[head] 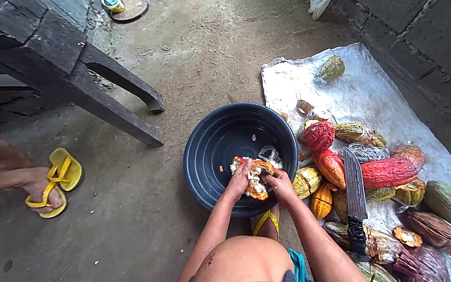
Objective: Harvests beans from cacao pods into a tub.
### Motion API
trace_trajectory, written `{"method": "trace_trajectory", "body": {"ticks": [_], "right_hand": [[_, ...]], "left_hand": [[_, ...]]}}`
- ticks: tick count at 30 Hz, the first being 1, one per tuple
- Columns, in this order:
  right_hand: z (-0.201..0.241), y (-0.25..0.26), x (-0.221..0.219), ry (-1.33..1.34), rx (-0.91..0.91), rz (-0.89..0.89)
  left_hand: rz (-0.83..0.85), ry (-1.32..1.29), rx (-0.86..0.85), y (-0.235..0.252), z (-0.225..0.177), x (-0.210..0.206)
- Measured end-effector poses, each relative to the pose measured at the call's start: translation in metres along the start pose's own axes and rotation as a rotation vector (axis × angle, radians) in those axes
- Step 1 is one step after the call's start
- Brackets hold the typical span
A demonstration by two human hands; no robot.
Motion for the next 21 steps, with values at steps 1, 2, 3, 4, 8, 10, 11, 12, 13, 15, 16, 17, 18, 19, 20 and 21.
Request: {"method": "trace_trajectory", "body": {"ticks": [1, 2, 3, 4, 8, 10, 11, 12, 13, 15, 16, 17, 18, 19, 20, 21], "right_hand": [[0.0, -0.001, -0.002, 0.08, -0.029, 0.052], [-0.002, -0.002, -0.002, 0.146, -0.051, 0.066], [-0.004, -0.002, -0.003, 0.2, -0.057, 0.05], [-0.004, -0.002, -0.004, 0.24, -0.053, 0.023], [-0.008, -0.001, -0.005, 0.263, -0.073, -0.125], [-0.006, -0.001, -0.006, 0.229, -0.107, -0.189], [-0.004, -0.001, -0.006, 0.196, -0.114, -0.214], [-0.002, 0.0, -0.006, 0.153, -0.116, -0.238], [0.0, 0.0, -0.006, 0.109, -0.118, -0.258], [0.001, 0.002, -0.007, 0.059, -0.124, -0.28], [0.0, 0.002, -0.006, 0.041, -0.123, -0.285], [0.0, 0.003, -0.006, 0.022, -0.111, -0.292], [0.001, 0.003, -0.006, 0.001, -0.096, -0.302], [0.001, 0.004, -0.006, -0.021, -0.083, -0.309], [0.0, 0.004, -0.007, -0.044, -0.073, -0.32], [0.001, 0.005, -0.008, -0.068, -0.071, -0.336]], "left_hand": [[0.015, 0.052, -0.026, -0.001, -0.003, -0.001], [0.029, 0.107, -0.047, -0.001, -0.004, -0.003], [0.044, 0.152, -0.062, -0.002, -0.006, -0.005], [0.051, 0.194, -0.081, -0.002, -0.007, -0.008], [0.018, 0.336, -0.145, -0.003, -0.013, -0.013], [0.006, 0.389, -0.16, -0.003, -0.013, -0.014], [-0.001, 0.413, -0.17, -0.004, -0.014, -0.014], [-0.005, 0.436, -0.18, -0.004, -0.015, -0.015], [-0.008, 0.455, -0.19, -0.005, -0.015, -0.016], [-0.005, 0.478, -0.193, -0.005, -0.012, -0.016], [-0.001, 0.475, -0.188, -0.005, -0.01, -0.016], [-0.001, 0.467, -0.183, -0.005, -0.009, -0.016], [-0.008, 0.459, -0.184, -0.004, -0.007, -0.016], [-0.017, 0.452, -0.186, -0.004, -0.005, -0.016], [-0.025, 0.45, -0.187, -0.003, -0.004, -0.015], [-0.034, 0.449, -0.187, -0.004, -0.004, -0.015]]}}
Point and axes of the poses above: each hand's wrist, its own y-axis towards the middle knuckle, its own x-axis out of the back of the hand, z = x × y, the point moved 6 cm from there along y, towards the middle knuckle, and after that the axes turned 5 degrees about -y, right-handed, at the moved point
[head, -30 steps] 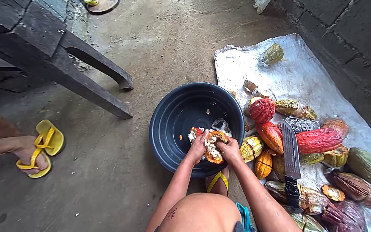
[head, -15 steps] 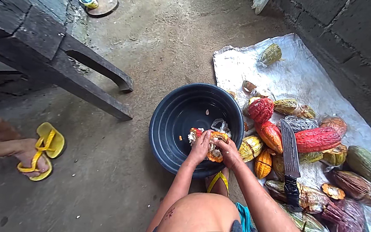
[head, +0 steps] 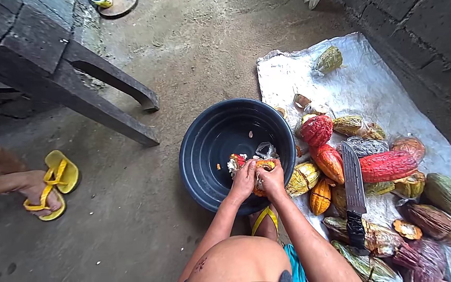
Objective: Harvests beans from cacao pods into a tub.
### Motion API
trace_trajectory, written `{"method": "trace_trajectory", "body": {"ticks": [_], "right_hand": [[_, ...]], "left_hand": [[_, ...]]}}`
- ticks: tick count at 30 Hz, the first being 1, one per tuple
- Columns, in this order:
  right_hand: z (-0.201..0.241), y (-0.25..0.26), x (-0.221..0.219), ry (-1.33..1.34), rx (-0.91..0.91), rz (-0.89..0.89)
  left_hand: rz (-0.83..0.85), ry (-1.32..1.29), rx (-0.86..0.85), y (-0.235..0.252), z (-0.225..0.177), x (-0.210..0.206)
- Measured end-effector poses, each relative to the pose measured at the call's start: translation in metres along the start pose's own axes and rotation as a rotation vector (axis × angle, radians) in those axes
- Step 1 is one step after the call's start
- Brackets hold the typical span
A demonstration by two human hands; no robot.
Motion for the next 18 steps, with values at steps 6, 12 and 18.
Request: {"method": "trace_trajectory", "body": {"ticks": [6, 12, 18], "right_hand": [[-0.003, 0.005, 0.0, -0.133, 0.089, -0.056], [-0.005, 0.001, 0.004, 0.185, 0.086, 0.246], [-0.008, 0.004, 0.005, 0.102, 0.113, 0.176]], "left_hand": [[-0.007, 0.041, -0.035, -0.001, -0.006, 0.002], [-0.058, -0.318, 0.215, 0.009, 0.023, 0.011], [-0.031, -0.277, 0.214, 0.005, 0.021, 0.004]]}}
Point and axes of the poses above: each hand's wrist, its own y-axis towards the middle knuckle, its own x-axis out of the back of the hand, z = x × y, the point moved 6 cm from there along y, towards the middle knuckle, and after that the axes turned 5 degrees about -y, right-handed, at the moved point
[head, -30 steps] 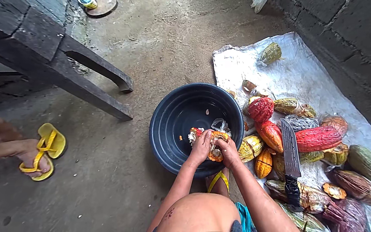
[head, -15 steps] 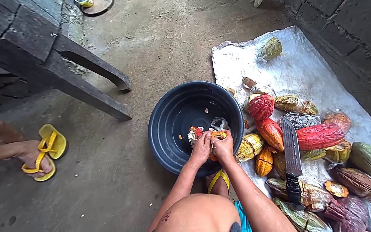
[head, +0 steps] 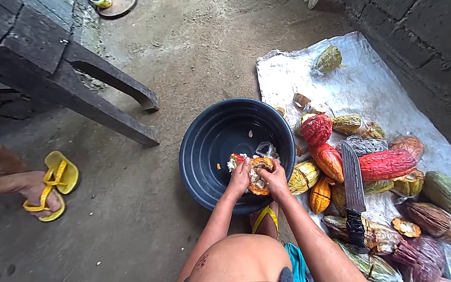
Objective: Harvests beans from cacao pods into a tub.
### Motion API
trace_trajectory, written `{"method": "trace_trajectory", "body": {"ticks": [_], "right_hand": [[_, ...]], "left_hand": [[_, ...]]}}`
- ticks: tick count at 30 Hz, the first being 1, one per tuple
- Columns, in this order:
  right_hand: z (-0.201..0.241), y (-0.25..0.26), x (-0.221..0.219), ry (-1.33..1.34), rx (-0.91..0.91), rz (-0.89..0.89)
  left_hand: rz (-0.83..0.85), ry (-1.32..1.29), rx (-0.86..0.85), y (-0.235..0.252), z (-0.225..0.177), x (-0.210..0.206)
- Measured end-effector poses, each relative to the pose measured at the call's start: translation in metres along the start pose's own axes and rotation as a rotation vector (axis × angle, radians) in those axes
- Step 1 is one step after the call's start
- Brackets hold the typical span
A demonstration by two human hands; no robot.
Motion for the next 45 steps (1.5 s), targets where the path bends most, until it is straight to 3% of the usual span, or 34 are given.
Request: {"method": "trace_trajectory", "body": {"ticks": [6, 12, 15, 18, 23, 27, 30, 35, 39, 41, 45], "right_hand": [[0.002, 0.002, -0.003, -0.236, 0.021, -0.1], [0.006, -0.001, -0.005, -0.336, 0.043, -0.119], [0.0, 0.002, -0.007, -0.181, 0.105, 0.002], [0.007, -0.003, -0.007, -0.044, 0.022, 0.189], [0.008, -0.006, -0.004, -0.088, -0.051, 0.367], [0.006, -0.006, -0.009, -0.292, 0.052, 0.381], [0.001, -0.007, -0.014, -0.344, 0.005, 0.418], [-0.001, -0.012, -0.017, -0.04, -0.237, 0.445], [0.001, -0.015, -0.013, 0.115, -0.328, 0.474], [0.002, -0.013, -0.012, 0.108, -0.309, 0.466], [0.004, -0.012, -0.013, -0.183, -0.147, 0.418]], "left_hand": [[0.024, 0.193, -0.072, -0.003, -0.015, 0.003], [0.02, 0.119, -0.045, -0.004, -0.008, 0.008], [0.015, 0.006, -0.073, -0.003, -0.009, 0.016], [0.016, -0.142, -0.205, 0.0, -0.007, 0.027], [0.012, -0.201, -0.355, 0.003, -0.022, 0.034], [0.086, -0.146, -0.261, 0.006, -0.02, 0.025], [0.136, -0.142, -0.22, 0.003, -0.022, 0.022], [0.214, -0.271, -0.228, 0.005, -0.022, 0.024], [0.263, -0.367, -0.235, 0.008, -0.021, 0.02], [0.26, -0.423, -0.231, 0.011, -0.019, 0.019], [0.298, -0.347, -0.283, 0.014, -0.016, 0.011]]}}
Point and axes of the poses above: each hand's wrist, its own y-axis towards the middle knuckle, its own x-axis out of the back of the hand, z = x × y, the point moved 6 cm from there along y, towards the middle knuckle, and after that the axes turned 5 degrees about -y, right-handed, at the moved point
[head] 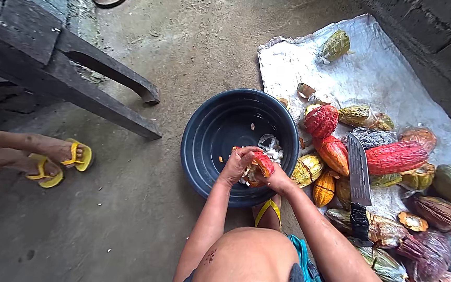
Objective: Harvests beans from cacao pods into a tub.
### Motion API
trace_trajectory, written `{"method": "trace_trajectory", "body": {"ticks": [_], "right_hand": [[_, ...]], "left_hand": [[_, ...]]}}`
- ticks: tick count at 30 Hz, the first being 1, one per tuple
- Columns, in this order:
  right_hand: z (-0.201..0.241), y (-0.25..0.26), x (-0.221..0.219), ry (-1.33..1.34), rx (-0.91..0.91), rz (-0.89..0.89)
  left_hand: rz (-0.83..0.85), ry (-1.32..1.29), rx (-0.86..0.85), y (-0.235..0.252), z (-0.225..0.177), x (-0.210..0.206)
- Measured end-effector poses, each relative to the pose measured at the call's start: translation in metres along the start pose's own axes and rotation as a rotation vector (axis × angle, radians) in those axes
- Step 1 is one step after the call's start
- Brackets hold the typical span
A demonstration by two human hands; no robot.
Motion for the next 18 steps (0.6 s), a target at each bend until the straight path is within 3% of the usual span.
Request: {"method": "trace_trajectory", "body": {"ticks": [13, 18], "right_hand": [[-0.001, 0.001, -0.001, -0.198, 0.135, -0.106], [-0.003, 0.007, 0.003, -0.173, 0.129, -0.194]], "left_hand": [[-0.113, -0.221, 0.084, -0.001, 0.013, 0.0], [0.02, -0.19, 0.176, -0.005, 0.003, -0.008]]}}
Point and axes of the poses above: each hand's wrist, its own y-axis towards the middle knuckle, its own x-axis out of the back of the hand, z = x × y, the point moved 6 cm from there along y, towards the middle knuckle, and after that the axes turned 5 degrees about -y, right-handed, at the moved point
